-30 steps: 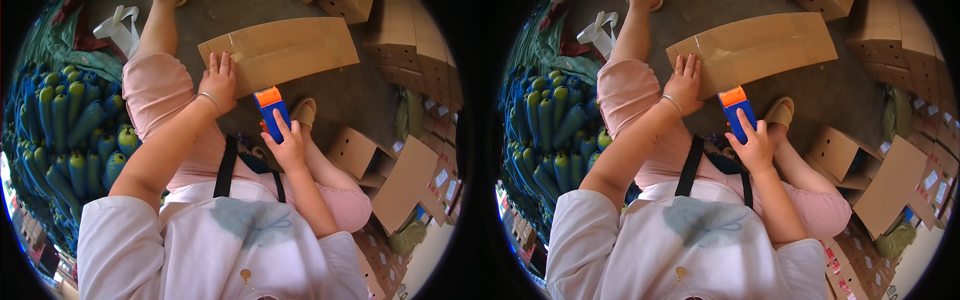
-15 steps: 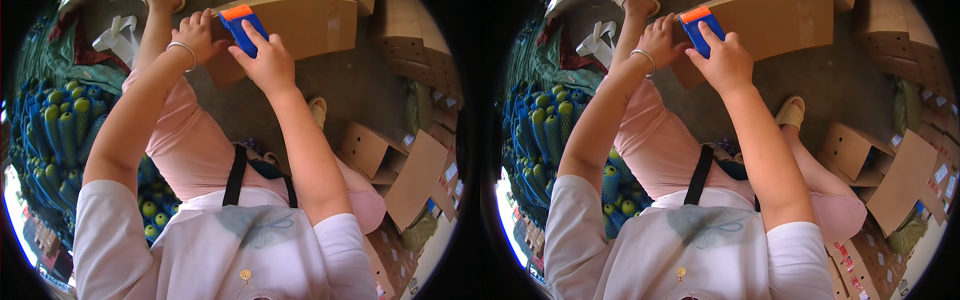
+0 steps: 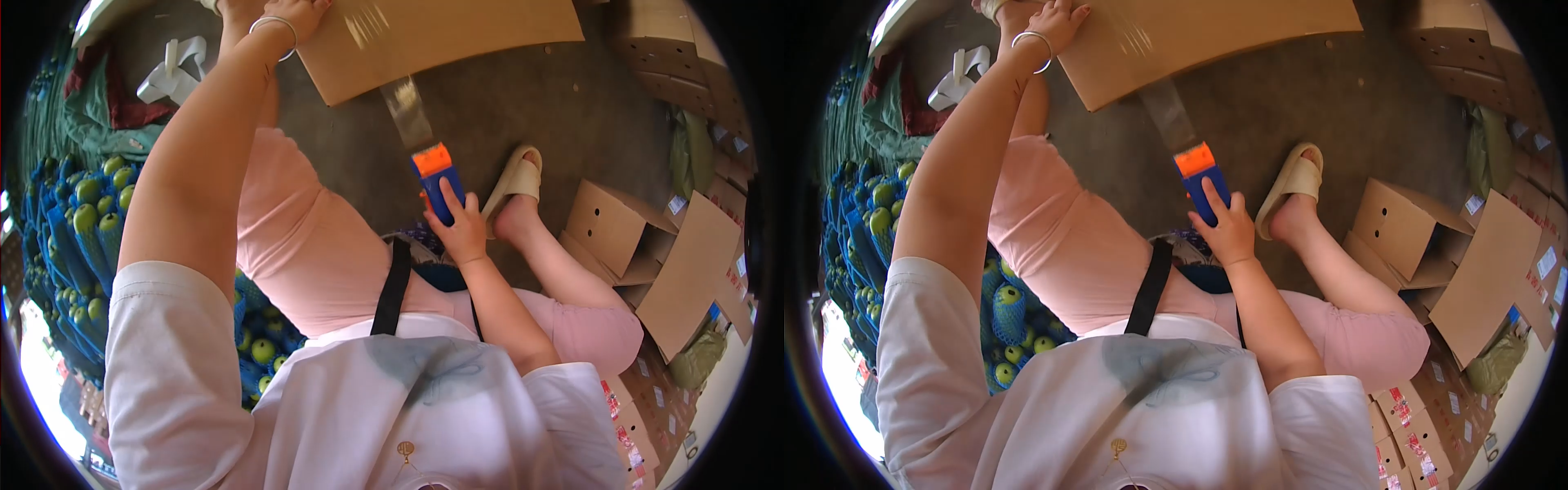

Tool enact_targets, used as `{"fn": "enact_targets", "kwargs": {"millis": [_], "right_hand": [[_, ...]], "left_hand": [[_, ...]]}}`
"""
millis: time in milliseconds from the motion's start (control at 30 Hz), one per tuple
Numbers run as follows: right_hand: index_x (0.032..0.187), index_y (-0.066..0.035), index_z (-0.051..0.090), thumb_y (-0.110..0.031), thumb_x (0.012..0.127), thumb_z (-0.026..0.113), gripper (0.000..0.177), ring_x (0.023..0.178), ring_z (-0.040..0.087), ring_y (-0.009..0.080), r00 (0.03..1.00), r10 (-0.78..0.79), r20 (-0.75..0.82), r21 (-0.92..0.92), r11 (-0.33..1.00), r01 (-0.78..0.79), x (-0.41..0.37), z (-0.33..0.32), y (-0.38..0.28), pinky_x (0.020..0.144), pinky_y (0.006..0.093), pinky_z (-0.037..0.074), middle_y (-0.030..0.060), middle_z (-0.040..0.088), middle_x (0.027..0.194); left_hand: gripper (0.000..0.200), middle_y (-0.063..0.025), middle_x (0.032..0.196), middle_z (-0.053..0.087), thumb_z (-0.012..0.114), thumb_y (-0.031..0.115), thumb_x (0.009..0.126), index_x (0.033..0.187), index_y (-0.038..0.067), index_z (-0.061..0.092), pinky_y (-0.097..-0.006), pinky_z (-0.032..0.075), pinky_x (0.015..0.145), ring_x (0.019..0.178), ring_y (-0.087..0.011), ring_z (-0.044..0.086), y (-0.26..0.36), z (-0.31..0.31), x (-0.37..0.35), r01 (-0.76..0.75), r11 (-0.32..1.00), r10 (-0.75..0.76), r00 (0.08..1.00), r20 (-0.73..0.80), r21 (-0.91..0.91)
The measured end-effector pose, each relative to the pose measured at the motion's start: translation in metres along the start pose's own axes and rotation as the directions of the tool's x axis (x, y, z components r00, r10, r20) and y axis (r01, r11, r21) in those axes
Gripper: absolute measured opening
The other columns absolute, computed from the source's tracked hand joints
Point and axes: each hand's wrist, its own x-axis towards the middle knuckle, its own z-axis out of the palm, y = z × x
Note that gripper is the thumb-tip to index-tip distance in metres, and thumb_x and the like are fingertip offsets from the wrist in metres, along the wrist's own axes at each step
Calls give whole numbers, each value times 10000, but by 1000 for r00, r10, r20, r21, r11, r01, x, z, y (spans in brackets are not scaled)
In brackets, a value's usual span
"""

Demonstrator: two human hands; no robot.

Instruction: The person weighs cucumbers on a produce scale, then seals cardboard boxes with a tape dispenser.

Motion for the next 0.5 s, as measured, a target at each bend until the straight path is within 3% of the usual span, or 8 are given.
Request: {"fn": "enact_targets", "kwargs": {"millis": [100, 200, 300, 367, 467, 500], "right_hand": [[1314, -340, 465, -355, 712, 733, 659, 736, 598, 304, 994, 74, 81, 42, 996, -78, 21, 6, -8, 636, 398, 516, 114, 477, 877], [1289, -313, 497, -405, 724, 702, 608, 809, 620, 311, 975, 160, 154, -51, 987, -153, 95, 23, -30, 678, 383, 525, 139, 529, 909], [1288, -294, 504, -436, 726, 676, 605, 833, 629, 316, 944, 222, 244, -47, 975, -217, 155, 23, -57, 719, 395, 522, 156, 560, 963], [1288, -285, 508, -446, 723, 666, 609, 840, 634, 316, 929, 242, 279, -30, 970, -243, 175, 21, -59, 740, 402, 518, 163, 571, 1000], [1221, -250, 574, -430, 713, 649, 544, 857, 641, 304, 932, 236, 274, 29, 967, -253, 183, 28, -43, 775, 394, 510, 179, 609, 1031], [1108, -208, 635, -420, 690, 659, 469, 860, 646, 304, 899, 304, 316, 45, 941, -335, 187, 41, -32, 757, 389, 511, 172, 640, 982]], "left_hand": [[417, -239, 1182, 483, 430, 379, 913, 1115, 17, 472, -467, 404, 926, 1104, -427, 467, -24, 8, 44, 39, 999, -39, 997, 68, -4], [465, -239, 1230, 465, 404, 415, 918, 1155, 21, 474, -470, 379, 955, 1143, -423, 448, -51, 43, 76, 44, 999, -44, 989, 138, 3], [486, -206, 1248, 468, 401, 436, 922, 1208, 49, 462, -426, 339, 1005, 1192, -421, 403, -69, 60, 78, 10, 1000, -13, 983, 184, 15], [887, -216, 1288, 421, 639, 601, 717, 1307, 2, 356, -465, 364, 990, 1222, -413, 391, -61, 27, 60, 55, 998, -53, 978, 201, -3], [892, -233, 1268, 428, 692, 579, 670, 1258, -16, 384, -476, 352, 993, 1215, -428, 379, -49, 16, 42, -26, 1000, 23, 989, 149, 17], [883, -239, 1273, 421, 717, 552, 650, 1245, -14, 390, -474, 354, 992, 1210, -425, 378, -41, 11, 29, -28, 1000, 28, 989, 142, -3]]}}
